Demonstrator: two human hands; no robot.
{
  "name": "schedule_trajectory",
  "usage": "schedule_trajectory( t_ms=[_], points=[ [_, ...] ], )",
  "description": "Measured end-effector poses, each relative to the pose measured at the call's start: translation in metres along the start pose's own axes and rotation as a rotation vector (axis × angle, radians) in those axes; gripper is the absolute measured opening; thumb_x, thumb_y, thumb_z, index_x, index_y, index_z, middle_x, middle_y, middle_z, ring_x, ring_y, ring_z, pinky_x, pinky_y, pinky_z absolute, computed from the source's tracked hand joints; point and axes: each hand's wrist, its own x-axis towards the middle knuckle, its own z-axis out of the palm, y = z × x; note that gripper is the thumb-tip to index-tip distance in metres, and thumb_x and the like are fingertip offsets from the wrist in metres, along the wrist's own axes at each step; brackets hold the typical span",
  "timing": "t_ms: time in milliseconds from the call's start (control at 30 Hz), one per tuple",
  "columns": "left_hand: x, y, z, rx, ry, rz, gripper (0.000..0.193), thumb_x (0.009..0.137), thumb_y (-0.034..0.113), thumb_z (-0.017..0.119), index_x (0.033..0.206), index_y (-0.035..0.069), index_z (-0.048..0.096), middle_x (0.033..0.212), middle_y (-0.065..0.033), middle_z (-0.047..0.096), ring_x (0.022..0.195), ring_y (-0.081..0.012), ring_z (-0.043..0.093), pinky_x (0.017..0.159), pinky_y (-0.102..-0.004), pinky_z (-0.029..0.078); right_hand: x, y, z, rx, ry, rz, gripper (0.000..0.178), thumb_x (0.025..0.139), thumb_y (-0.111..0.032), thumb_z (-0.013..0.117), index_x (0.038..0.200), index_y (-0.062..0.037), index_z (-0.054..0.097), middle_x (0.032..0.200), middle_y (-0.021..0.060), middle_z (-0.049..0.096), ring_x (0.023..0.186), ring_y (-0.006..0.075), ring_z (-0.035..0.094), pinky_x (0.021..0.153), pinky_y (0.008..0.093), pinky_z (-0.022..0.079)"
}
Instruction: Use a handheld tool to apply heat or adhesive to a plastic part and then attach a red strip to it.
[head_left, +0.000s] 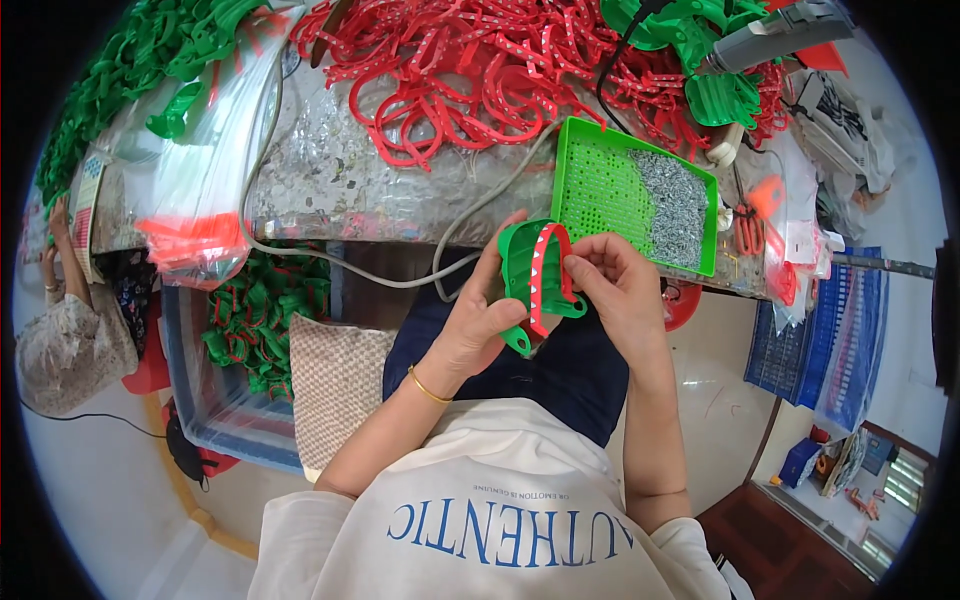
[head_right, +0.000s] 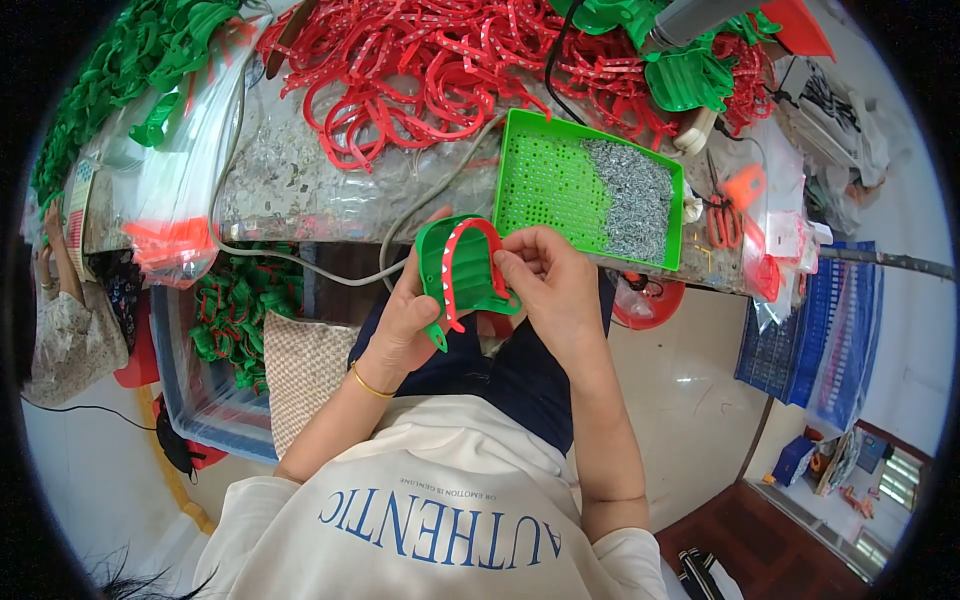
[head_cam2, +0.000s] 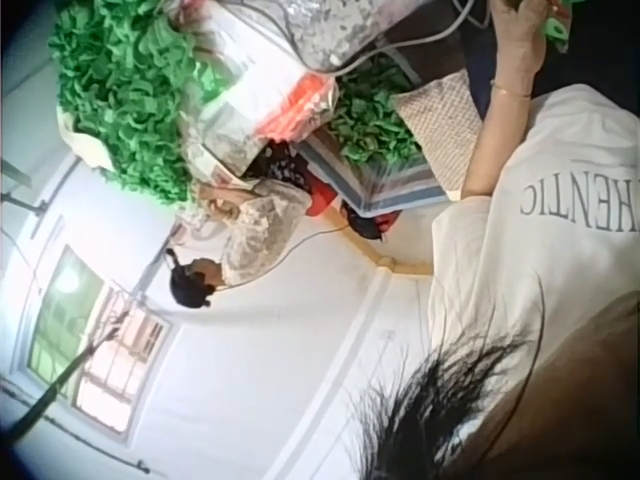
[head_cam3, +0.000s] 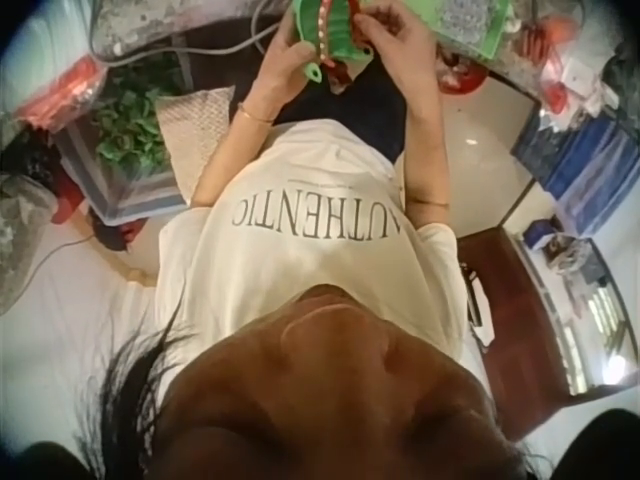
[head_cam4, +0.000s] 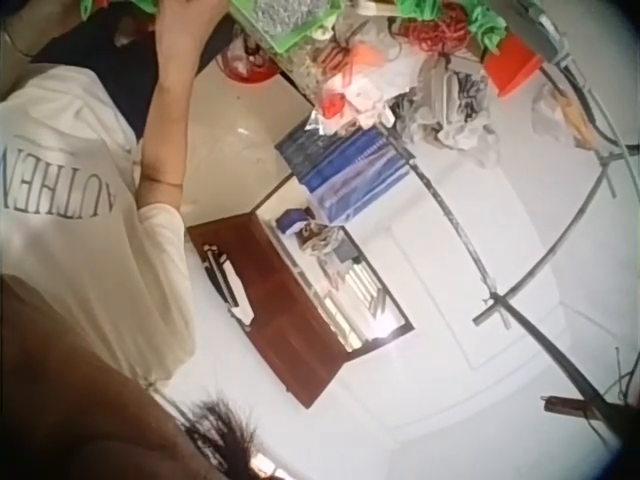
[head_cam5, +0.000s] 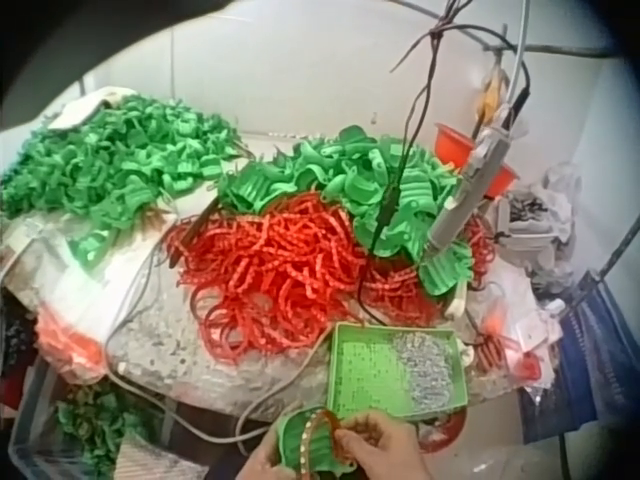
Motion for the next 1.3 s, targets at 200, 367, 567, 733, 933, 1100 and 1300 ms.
schedule_trajectory(
  t_ms=[200, 367, 567, 733, 933, 1100, 1300],
  points=[
    [-0.001, -0.005, -0.004, 0.067, 0.006, 0.005, 0.102, 0.069, 0.026, 0.081, 0.149, 0.012, 0.02, 0.141, -0.0058, 0.036, 0.131, -0.0195, 0.035, 0.11, -0.0343, 0.026, -0.004, 0.0, 0.009, -0.143, 0.07, -0.041, 0.008, 0.089, -0.002, 0.06, 0.095, 0.0023, 0.06, 0.083, 0.0018, 0.063, 0.07, 0.0045, 0.057, 0.065, 0.019, 0.047],
    [-0.001, -0.005, -0.004, 0.094, -0.006, 0.011, 0.101, 0.067, 0.02, 0.081, 0.148, 0.012, 0.021, 0.139, -0.0072, 0.037, 0.13, -0.0191, 0.036, 0.109, -0.0339, 0.027, -0.005, 0.002, 0.009, -0.105, 0.092, -0.033, 0.007, 0.088, -0.001, 0.06, 0.095, 0.0022, 0.06, 0.083, 0.002, 0.063, 0.07, 0.0049, 0.057, 0.064, 0.0191, 0.047],
    [0.001, -0.004, -0.003, 0.155, -0.004, 0.011, 0.098, 0.069, 0.02, 0.079, 0.148, 0.013, 0.021, 0.135, -0.0069, 0.042, 0.124, -0.0181, 0.041, 0.105, -0.0323, 0.032, -0.005, 0.003, 0.01, -0.108, 0.102, -0.021, 0.007, 0.088, -0.001, 0.06, 0.095, 0.0021, 0.06, 0.083, 0.0021, 0.063, 0.07, 0.005, 0.057, 0.065, 0.019, 0.047],
    [0.001, -0.005, -0.008, 0.075, -0.017, -0.036, 0.089, 0.076, 0.026, 0.072, 0.148, 0.013, 0.022, 0.131, -0.0079, 0.046, 0.116, -0.0199, 0.05, 0.1, -0.0347, 0.04, -0.003, 0.011, 0.0, -0.042, 0.028, -0.003, 0.008, 0.087, -0.001, 0.062, 0.094, 0.001, 0.058, 0.082, 0.002, 0.062, 0.069, 0.0059, 0.058, 0.063, 0.0191, 0.047],
    [-0.008, -0.006, -0.009, -0.289, -0.042, -0.27, 0.087, 0.074, 0.042, 0.067, 0.147, 0.02, 0.024, 0.134, -0.0119, 0.047, 0.116, -0.0316, 0.053, 0.097, -0.0479, 0.045, -0.009, 0.007, -0.008, 0.232, -0.143, 0.083, 0.023, 0.081, -0.001, 0.069, 0.098, -0.0021, 0.053, 0.083, 0.0007, 0.056, 0.065, 0.0053, 0.056, 0.058, 0.0179, 0.044],
    [-0.008, -0.013, -0.009, -0.373, -0.035, -0.321, 0.085, 0.074, 0.043, 0.067, 0.145, 0.023, 0.026, 0.131, -0.0143, 0.048, 0.109, -0.0368, 0.057, 0.096, -0.0498, 0.046, -0.009, 0.004, -0.021, 0.011, -0.061, -0.012, 0.019, 0.083, -0.001, 0.067, 0.097, -0.0048, 0.055, 0.085, -0.0004, 0.057, 0.076, 0.0059, 0.055, 0.064, 0.0197, 0.045],
    [-0.004, -0.007, -0.002, -0.403, -0.125, -0.362, 0.084, 0.073, 0.042, 0.069, 0.143, 0.021, 0.029, 0.128, -0.0175, 0.049, 0.11, -0.0369, 0.055, 0.097, -0.0502, 0.045, 0.068, -0.084, -0.087, -0.084, 0.671, -0.714, 0.038, 0.086, -0.013, 0.067, 0.119, 0.0016, 0.053, 0.108, 0.0086, 0.06, 0.101, 0.0154, 0.056, 0.091, 0.0279, 0.044]
  ],
)
